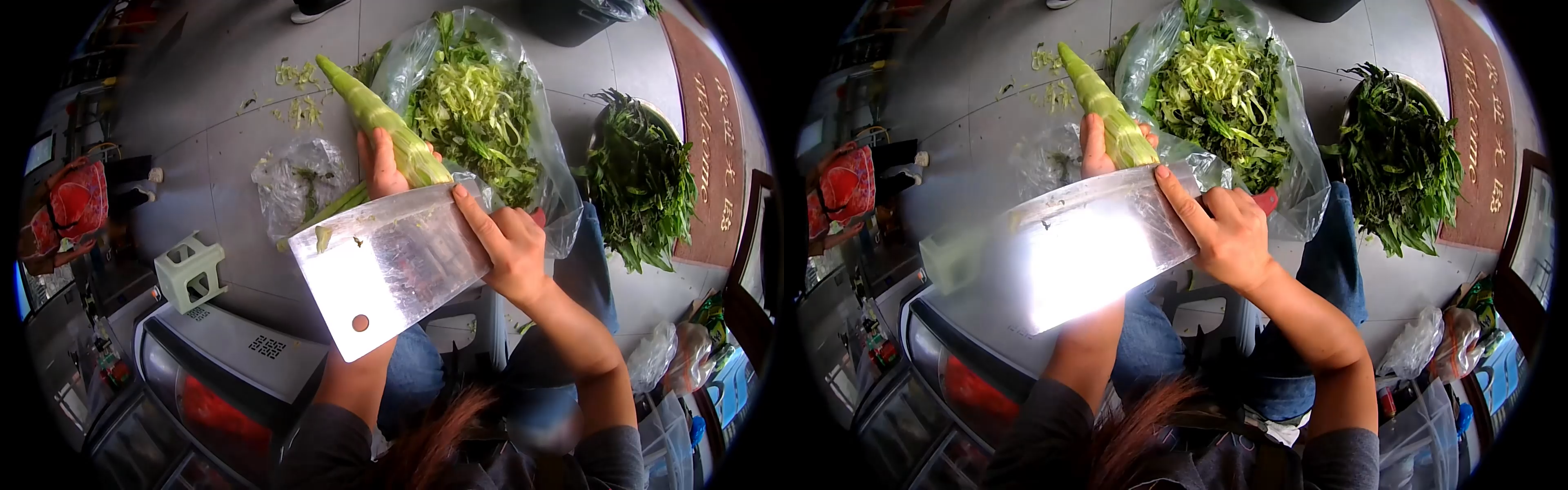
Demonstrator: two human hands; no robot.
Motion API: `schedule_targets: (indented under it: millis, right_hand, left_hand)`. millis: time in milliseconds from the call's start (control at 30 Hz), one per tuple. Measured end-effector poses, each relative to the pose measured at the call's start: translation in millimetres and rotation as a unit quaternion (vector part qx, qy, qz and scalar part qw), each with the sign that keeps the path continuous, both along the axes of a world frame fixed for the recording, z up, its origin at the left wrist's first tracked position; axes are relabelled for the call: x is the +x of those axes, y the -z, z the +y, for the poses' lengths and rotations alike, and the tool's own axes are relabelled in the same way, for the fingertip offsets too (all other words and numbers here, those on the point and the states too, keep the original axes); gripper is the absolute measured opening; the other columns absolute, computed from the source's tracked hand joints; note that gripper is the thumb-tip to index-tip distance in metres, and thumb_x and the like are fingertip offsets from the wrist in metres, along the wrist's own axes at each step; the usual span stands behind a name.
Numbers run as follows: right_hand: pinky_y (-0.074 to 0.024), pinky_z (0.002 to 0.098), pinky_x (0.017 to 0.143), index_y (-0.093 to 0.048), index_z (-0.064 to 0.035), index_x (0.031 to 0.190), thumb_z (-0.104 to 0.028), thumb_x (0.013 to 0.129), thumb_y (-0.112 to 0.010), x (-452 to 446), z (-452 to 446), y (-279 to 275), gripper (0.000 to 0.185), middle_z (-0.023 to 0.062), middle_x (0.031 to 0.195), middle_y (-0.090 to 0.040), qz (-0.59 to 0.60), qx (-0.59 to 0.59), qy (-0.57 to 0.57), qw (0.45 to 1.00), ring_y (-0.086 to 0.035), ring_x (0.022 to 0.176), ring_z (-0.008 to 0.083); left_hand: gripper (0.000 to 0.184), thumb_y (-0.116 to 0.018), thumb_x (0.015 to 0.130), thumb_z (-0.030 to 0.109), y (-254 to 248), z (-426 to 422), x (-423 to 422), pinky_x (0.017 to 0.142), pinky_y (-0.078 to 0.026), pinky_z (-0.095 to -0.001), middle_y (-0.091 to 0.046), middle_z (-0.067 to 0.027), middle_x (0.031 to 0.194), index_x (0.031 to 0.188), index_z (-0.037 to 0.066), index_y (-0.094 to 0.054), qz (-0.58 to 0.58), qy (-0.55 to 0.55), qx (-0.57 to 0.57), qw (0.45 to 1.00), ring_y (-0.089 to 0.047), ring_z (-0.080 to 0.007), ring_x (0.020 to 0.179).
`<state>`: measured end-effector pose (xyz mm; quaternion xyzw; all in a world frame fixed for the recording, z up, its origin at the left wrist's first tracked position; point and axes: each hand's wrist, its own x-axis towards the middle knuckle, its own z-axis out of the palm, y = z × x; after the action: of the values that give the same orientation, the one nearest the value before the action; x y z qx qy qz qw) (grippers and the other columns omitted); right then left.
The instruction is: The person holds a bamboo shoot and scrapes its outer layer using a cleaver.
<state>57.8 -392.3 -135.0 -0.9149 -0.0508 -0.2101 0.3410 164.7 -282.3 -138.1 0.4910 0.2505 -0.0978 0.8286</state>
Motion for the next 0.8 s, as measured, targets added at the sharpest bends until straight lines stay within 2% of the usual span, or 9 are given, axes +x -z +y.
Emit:
schedule_targets:
  millis: [200, 300, 400, 433, 500, 567, 700, 800]
  right_hand:
    - [-0.0366, 0.0311, 0.046, -0.056, -0.018, 0.126, -0.014, 0.071, -0.066, 1.8, -2.1, 6.8, 0.056, 0.0017, 0.059, -0.032, 0.008, -0.01, -0.007, 1.0, -0.038, 0.047, 0.0176]
    - [-0.0379, 0.0331, 0.047, -0.055, -0.0187, 0.126, -0.012, 0.07, -0.066, 4.3, -3.6, 9.8, 0.058, 0.003, 0.059, -0.034, 0.039, -0.014, 0.013, 0.999, -0.041, 0.048, 0.0194]
    - [-0.0415, 0.0353, 0.049, -0.052, -0.02, 0.128, -0.007, 0.068, -0.067, 13.0, -18.0, 21.8, 0.063, 0.005, 0.06, -0.042, 0.105, -0.031, 0.085, 0.99, -0.046, 0.05, 0.0225]
    - [-0.0415, 0.0346, 0.048, -0.053, -0.0199, 0.127, -0.008, 0.068, -0.068, 12.3, -20.3, 20.6, 0.062, 0.0046, 0.06, -0.042, 0.081, -0.017, 0.09, 0.993, -0.046, 0.05, 0.0221]
    - [-0.0415, 0.0335, 0.048, -0.055, -0.019, 0.126, -0.008, 0.07, -0.068, 11.2, -20.9, 10.5, 0.058, 0.0038, 0.059, -0.041, 0.059, -0.008, 0.07, 0.996, -0.046, 0.049, 0.0209]
    - [-0.0408, 0.0326, 0.047, -0.058, -0.0165, 0.122, -0.009, 0.072, -0.068, 3.0, -11.4, -5.3, 0.051, 0.0024, 0.058, -0.038, 0.056, -0.01, 0.035, 0.998, -0.044, 0.048, 0.0186]
    - [-0.0373, 0.0304, 0.045, -0.06, -0.0157, 0.121, -0.01, 0.07, -0.07, -1.6, -3.0, -6.0, 0.052, 0.0012, 0.057, -0.034, 0.033, 0.019, -0.011, 0.999, -0.039, 0.045, 0.0168]
    - [-0.0365, 0.0308, 0.045, -0.059, -0.0154, 0.121, -0.01, 0.07, -0.07, -0.1, -2.6, -9.6, 0.052, 0.0011, 0.057, -0.033, 0.031, 0.032, -0.011, 0.999, -0.039, 0.045, 0.0168]
  left_hand:
    - [0.029, -0.044, 0.094, 0.04, 5.4, 7.8, 3.0, 0.068, -0.049, -0.0363, -0.054, -0.0079, 0.085, 0.109, 0.014, -0.043, 0.008, 0.026, -0.006, 1.0, -0.057, -0.0222, 0.077]
    - [0.031, -0.044, 0.094, 0.04, 4.9, 15.0, 5.5, 0.069, -0.05, -0.0362, -0.056, -0.0081, 0.087, 0.108, 0.012, -0.046, 0.078, 0.052, -0.001, 0.996, -0.057, -0.0223, 0.078]
    - [0.039, -0.044, 0.093, 0.043, 27.4, 20.9, 4.4, 0.064, -0.051, -0.036, -0.055, -0.0075, 0.089, 0.118, 0.014, -0.043, -0.025, 0.028, -0.146, 0.989, -0.059, -0.0204, 0.073]
    - [0.039, -0.045, 0.093, 0.045, 26.9, 22.3, 5.8, 0.071, -0.05, -0.0349, -0.056, -0.0061, 0.091, 0.11, 0.011, -0.049, -0.035, 0.045, -0.141, 0.988, -0.059, -0.0188, 0.079]
    - [0.04, -0.045, 0.092, 0.047, 24.4, 29.9, 9.9, 0.074, -0.049, -0.034, -0.057, -0.0054, 0.09, 0.104, 0.009, -0.051, 0.093, 0.071, -0.14, 0.983, -0.058, -0.0183, 0.08]
    - [0.054, -0.044, 0.09, 0.052, 25.8, 50.8, 18.7, 0.078, -0.048, -0.0352, -0.056, -0.0106, 0.088, 0.1, -0.001, -0.053, 0.128, 0.177, -0.296, 0.93, -0.054, -0.0237, 0.085]
    - [0.052, -0.041, 0.092, 0.049, 17.8, 31.4, 10.2, 0.073, -0.046, -0.0341, -0.056, -0.0118, 0.086, 0.099, -0.002, -0.052, 0.039, 0.096, -0.154, 0.983, -0.053, -0.0245, 0.081]
    - [0.051, -0.041, 0.093, 0.048, 18.6, 28.0, 9.6, 0.072, -0.046, -0.0337, -0.056, -0.012, 0.086, 0.098, -0.001, -0.052, 0.019, 0.111, -0.144, 0.983, -0.053, -0.0242, 0.079]
